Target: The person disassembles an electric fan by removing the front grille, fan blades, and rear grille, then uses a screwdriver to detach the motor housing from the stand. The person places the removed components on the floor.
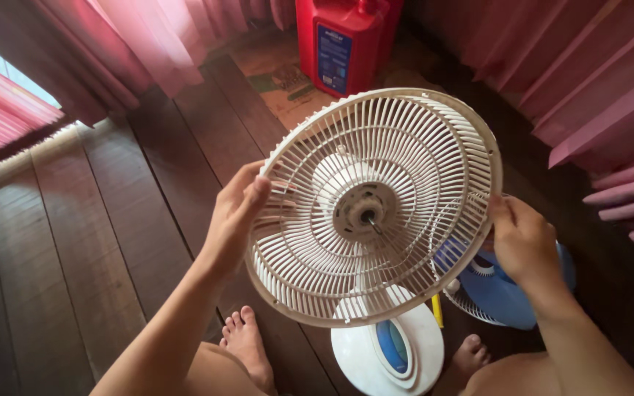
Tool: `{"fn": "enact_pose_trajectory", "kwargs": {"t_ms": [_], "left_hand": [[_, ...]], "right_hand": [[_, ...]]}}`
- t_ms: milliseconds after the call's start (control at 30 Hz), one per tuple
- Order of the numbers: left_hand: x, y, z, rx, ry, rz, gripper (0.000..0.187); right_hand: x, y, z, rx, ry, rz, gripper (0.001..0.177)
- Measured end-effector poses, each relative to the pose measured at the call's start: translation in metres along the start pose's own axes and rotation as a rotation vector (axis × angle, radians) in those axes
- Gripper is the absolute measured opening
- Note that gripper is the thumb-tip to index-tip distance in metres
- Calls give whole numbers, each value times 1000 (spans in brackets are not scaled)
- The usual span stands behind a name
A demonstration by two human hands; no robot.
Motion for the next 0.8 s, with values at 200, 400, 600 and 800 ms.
{"fn": "enact_pose_trajectory", "kwargs": {"t_ms": [200,400,600,800], "left_hand": [[7,-6,4,3,-12,10,83],[0,-10,6,35,-25,57,85],[-11,-11,11,38,-29,52,88],[-24,-18,17,73,-111,83,85]], "right_hand": [[0,3,1,12,-4,24,45],[0,0,-5,-46,-107,-40,48],[21,-3,-19,-137,-216,-211,51],[91,-61,-48,-357,-55,-833,48]]}}
Point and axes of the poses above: each hand's wrist, its own y-axis towards the middle knuckle, its own z-axis out of the palm, x = y × z, the point moved 9 cm from there along y, towards the middle knuckle, and after that the axes turned 4 degrees about -x, right-handed, at the moved point
